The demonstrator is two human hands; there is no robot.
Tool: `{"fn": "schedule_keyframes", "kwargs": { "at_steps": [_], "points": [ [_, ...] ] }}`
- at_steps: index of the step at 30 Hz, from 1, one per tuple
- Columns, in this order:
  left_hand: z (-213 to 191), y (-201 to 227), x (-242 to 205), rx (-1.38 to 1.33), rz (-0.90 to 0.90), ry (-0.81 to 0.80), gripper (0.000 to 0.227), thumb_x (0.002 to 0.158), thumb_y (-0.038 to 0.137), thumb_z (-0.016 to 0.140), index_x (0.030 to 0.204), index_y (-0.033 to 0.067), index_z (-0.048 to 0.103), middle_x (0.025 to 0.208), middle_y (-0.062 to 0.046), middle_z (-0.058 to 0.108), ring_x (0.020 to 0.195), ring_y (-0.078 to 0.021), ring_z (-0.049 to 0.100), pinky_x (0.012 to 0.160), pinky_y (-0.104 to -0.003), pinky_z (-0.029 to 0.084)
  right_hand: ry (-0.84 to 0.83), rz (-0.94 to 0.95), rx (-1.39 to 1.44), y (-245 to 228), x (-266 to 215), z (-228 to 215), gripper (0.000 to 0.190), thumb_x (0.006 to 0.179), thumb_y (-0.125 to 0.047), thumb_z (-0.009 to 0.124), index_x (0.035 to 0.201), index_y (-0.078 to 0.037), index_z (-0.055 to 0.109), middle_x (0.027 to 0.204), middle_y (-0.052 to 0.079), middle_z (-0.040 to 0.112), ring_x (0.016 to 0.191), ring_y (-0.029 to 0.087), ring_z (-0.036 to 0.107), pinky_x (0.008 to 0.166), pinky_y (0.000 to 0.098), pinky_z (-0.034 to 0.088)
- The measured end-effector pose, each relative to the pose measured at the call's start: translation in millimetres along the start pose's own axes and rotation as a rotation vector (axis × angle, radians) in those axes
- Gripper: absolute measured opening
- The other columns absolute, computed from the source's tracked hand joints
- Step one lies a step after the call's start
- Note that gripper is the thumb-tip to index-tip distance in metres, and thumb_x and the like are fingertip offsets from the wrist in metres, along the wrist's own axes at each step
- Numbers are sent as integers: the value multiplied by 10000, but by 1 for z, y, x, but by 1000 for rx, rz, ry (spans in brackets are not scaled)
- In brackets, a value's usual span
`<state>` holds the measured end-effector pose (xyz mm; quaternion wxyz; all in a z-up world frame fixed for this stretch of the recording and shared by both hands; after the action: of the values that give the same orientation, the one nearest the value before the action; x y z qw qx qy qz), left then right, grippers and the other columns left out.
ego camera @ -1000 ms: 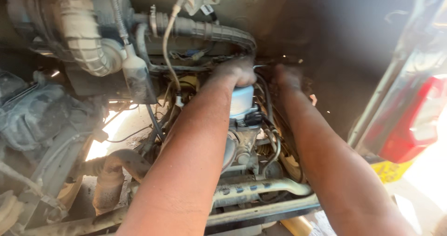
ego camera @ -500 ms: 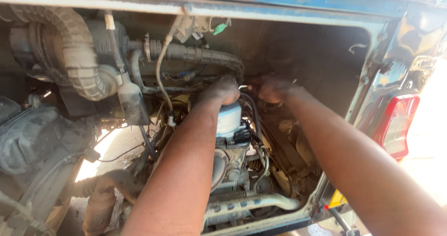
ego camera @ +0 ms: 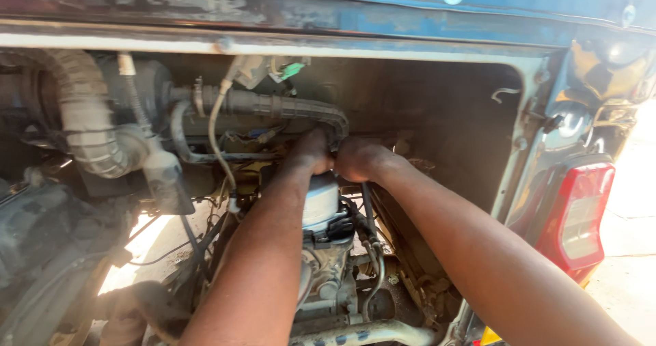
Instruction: The person uses a wrench to tighten bolts on a vehicle engine component located in the rear engine bay. The hands repeatedly adjust the wrench and apply torque to fasteners on the engine assembly.
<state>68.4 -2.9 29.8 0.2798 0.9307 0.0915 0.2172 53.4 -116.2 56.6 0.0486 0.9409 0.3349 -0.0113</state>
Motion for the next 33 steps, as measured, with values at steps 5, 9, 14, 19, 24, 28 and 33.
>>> {"fn": "schedule_keyframes", "kwargs": {
  "at_steps": [5,9,14,19,24,28,33],
  "points": [
    [2,-10,-3,-33,-124,-13,631,676,106,858,1263,88,628,1332,-166,667,1273,-303,624,1051,-370,503,158,105,172,41,16,-25,385,1032,-363,499,1261,-136,709,1291,150,683,1122,315,706,976,451,548],
    [0,-2,-4,16,-125,-43,545,716,87,838,1226,86,647,1311,-152,674,1266,-302,628,1052,-375,507,180,-15,96,57,43,-35,381,985,-385,546,1250,-182,731,1366,118,646,1240,296,628,1076,437,475],
    [-11,17,-22,-27,-144,-64,636,748,-2,786,1331,146,581,1367,-109,619,1299,-269,585,1089,-395,466,147,-112,79,42,54,-28,428,1007,-452,493,1261,-185,709,1366,109,645,1298,309,561,1149,472,374],
    [-18,26,-34,-6,-190,-111,599,775,27,769,1344,127,609,1408,-92,634,1333,-249,585,1118,-383,468,140,-194,-24,40,67,-18,505,991,-568,506,1240,-187,726,1349,107,653,1330,315,505,1193,476,292],
    [-8,13,-24,-14,-204,-111,714,767,37,790,1425,152,538,1450,-106,583,1339,-264,565,1114,-382,451,48,-174,72,43,75,-2,439,1018,-459,490,1248,-150,701,1282,128,695,1168,312,652,1041,446,478],
    [6,-10,5,62,-91,-59,580,840,117,759,1396,130,592,1462,-147,583,1362,-282,552,1128,-400,429,-91,-186,-221,19,55,16,345,1000,-307,548,1191,-120,765,1236,107,725,1107,270,699,990,442,538],
    [7,-15,0,86,-194,-87,658,792,215,868,1349,38,566,1426,-186,581,1344,-286,559,1132,-377,431,-3,-53,20,12,37,16,337,1017,-273,542,1226,-80,722,1263,151,714,1117,293,719,939,440,581]
  ]
}}
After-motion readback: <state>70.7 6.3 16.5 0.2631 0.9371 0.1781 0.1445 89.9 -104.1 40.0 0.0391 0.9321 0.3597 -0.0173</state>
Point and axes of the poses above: each hand's wrist, its own x-axis towards the middle knuckle, its own z-axis out of the palm, y = z × x, the point moved 8 cm from there along x, towards the middle knuckle
